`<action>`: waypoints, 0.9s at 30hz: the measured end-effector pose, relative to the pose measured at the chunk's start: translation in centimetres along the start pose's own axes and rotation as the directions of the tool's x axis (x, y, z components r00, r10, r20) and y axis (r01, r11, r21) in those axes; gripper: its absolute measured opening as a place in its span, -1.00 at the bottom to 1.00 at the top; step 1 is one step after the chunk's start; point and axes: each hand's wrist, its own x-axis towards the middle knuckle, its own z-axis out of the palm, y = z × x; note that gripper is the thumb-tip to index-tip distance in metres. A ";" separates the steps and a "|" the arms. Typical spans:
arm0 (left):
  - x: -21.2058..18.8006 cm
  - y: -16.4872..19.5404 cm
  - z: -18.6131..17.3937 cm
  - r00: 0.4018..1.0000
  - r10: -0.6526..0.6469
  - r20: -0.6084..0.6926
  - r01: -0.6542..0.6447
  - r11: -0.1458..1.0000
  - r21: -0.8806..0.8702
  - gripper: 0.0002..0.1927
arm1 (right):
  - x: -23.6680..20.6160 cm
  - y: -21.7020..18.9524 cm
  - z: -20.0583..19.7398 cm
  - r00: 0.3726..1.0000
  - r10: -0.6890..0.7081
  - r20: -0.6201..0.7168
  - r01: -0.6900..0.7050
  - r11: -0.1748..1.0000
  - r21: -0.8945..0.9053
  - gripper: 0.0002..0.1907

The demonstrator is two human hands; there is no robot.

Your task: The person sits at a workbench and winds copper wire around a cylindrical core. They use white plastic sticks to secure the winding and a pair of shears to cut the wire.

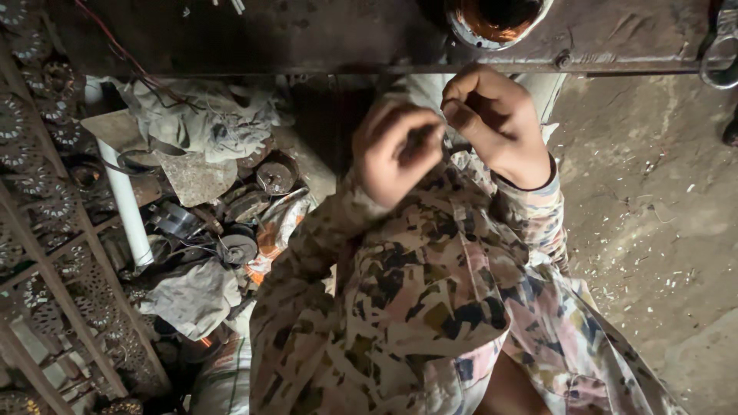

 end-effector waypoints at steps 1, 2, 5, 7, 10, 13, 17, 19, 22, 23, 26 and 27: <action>-0.3 0.3 -0.2 0.999 0.036 0.017 -0.035 0.999 -0.015 -0.75 | 0.0 0.0 -0.1 1.000 -0.006 -0.001 0.006 1.000 -0.031 -0.95; -0.5 0.4 -0.4 0.997 0.070 0.031 -0.069 0.997 -0.032 -0.75 | 0.0 -0.1 -0.1 1.000 -0.011 -0.001 0.011 0.998 -0.063 -0.95; 0.5 -0.7 -1.0 0.993 0.122 0.001 -0.122 0.992 -0.004 -0.77 | 0.1 -0.1 0.1 1.000 0.016 -0.017 -0.017 0.999 -0.050 -0.96; 1.2 -1.4 -0.9 0.995 0.095 -0.035 -0.094 0.995 0.016 -0.77 | 0.2 -0.2 0.4 1.000 0.016 -0.021 -0.017 0.999 -0.038 -0.96; 0.7 -0.9 -0.1 0.998 -0.055 -0.039 0.055 0.998 0.004 -0.79 | 0.4 -0.3 0.7 1.000 -0.025 -0.011 0.025 0.998 -0.063 -0.95; -0.7 0.4 0.2 0.999 -0.034 -0.029 0.034 0.999 0.004 -0.79 | 0.3 -0.3 0.5 0.999 -0.032 -0.016 0.031 0.998 -0.048 -0.94; -0.2 -0.4 -0.8 0.998 0.059 -0.019 -0.058 0.997 0.060 -0.78 | 0.2 -0.2 0.3 1.000 0.004 -0.019 -0.005 0.999 -0.045 -0.95; 0.5 -1.2 -1.0 0.999 0.027 -0.030 -0.026 0.999 0.031 -0.79 | 0.2 0.0 0.5 1.000 0.006 -0.025 -0.008 0.998 -0.065 -0.95; 0.4 -1.2 -0.4 0.999 0.016 -0.034 -0.015 1.000 0.023 -0.79 | 0.1 0.1 0.7 1.000 -0.002 -0.023 0.000 0.998 -0.068 -0.96; 0.0 -0.9 -0.3 0.999 0.014 -0.033 -0.013 1.000 0.024 -0.79 | 0.0 0.0 0.7 1.000 -0.007 -0.022 0.005 0.998 -0.059 -0.95; -1.0 0.0 -0.5 0.993 0.105 0.048 -0.107 0.994 0.027 -0.77 | -0.2 -0.2 0.6 1.000 0.016 -0.026 -0.017 0.999 -0.027 -0.95; -0.8 -0.1 -0.7 0.992 0.120 0.029 -0.122 0.991 0.052 -0.77 | -0.2 -0.3 0.5 0.999 0.020 -0.028 -0.021 1.000 -0.017 -0.95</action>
